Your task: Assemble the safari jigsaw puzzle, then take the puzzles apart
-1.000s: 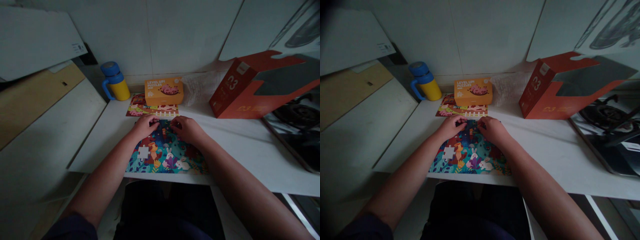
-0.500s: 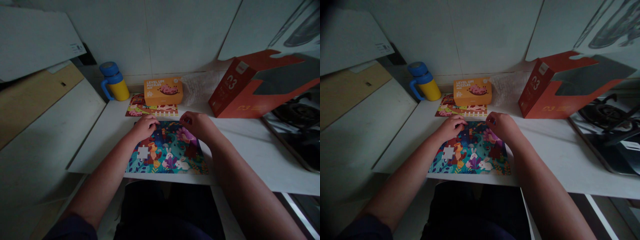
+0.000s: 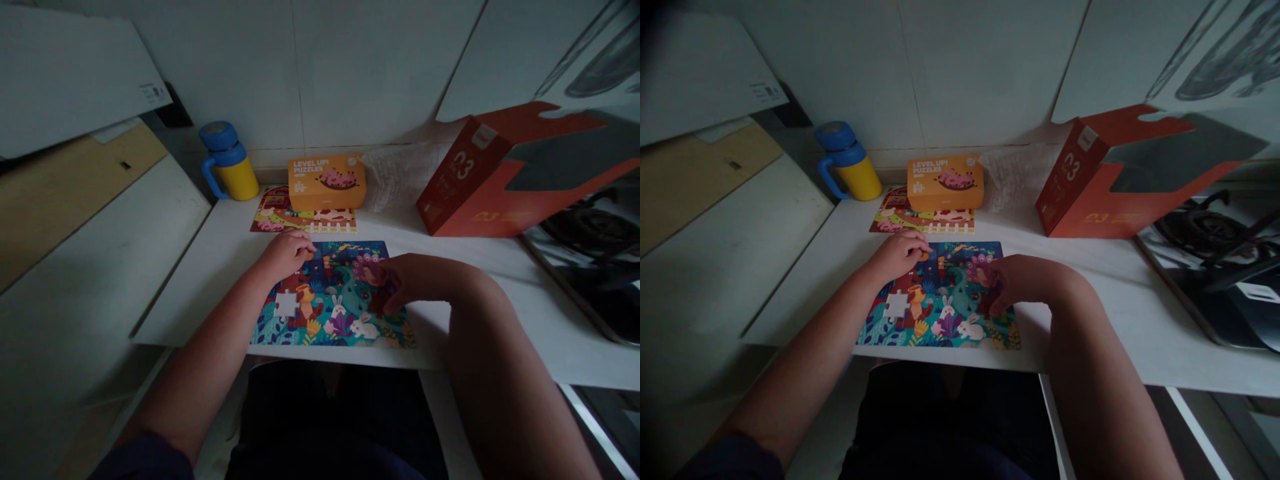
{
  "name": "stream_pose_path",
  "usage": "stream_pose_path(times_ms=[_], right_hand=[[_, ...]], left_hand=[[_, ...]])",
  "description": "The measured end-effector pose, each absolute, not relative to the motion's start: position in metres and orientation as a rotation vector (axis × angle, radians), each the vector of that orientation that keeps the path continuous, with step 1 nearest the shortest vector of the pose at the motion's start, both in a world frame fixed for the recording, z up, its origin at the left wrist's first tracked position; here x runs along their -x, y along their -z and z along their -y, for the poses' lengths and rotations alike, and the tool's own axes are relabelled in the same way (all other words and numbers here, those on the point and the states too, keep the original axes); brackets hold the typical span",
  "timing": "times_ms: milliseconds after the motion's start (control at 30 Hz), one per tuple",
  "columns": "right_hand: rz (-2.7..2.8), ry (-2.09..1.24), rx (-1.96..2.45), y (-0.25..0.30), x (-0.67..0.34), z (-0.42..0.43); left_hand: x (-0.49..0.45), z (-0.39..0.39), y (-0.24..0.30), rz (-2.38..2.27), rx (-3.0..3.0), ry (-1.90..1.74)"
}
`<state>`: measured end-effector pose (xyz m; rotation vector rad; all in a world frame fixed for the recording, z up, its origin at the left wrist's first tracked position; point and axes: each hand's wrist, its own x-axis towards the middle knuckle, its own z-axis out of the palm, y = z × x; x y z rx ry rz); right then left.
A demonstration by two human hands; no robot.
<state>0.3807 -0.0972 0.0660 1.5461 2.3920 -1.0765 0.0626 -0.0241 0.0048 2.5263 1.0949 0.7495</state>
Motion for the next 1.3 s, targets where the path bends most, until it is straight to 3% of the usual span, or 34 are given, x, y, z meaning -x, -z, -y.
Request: stream_pose_path(times_ms=[133,333,733,900,1067,1300], right_hand=[[-2.36,0.925,-1.594,-0.062,-0.37,0.101],[-2.413,1.023,-1.495,-0.066,-0.362,0.105],[-2.759,0.88,-1.337,-0.052,-0.323,0.109],[-2.834,0.767,-1.837,-0.05,-0.33,0.096],[-2.678,0.755,-1.976,-0.034,-0.342,0.078],[-2.767,0.626,-1.932,-0.021,-0.345,0.073]], left_hand=[[-0.062,0.025,-0.005,-1.094,-2.508,-0.76],[-0.063,0.026,-0.007,-1.11,-2.501,-0.749],[-0.061,0.025,-0.005,-1.063,-2.511,-0.773],[-0.063,0.034,-0.016,-1.066,-2.526,-0.771],[-0.089,0.08,-0.044,-0.847,-2.62,-0.504],[-0.126,0.136,-0.049,-1.007,-2.685,-0.236]])
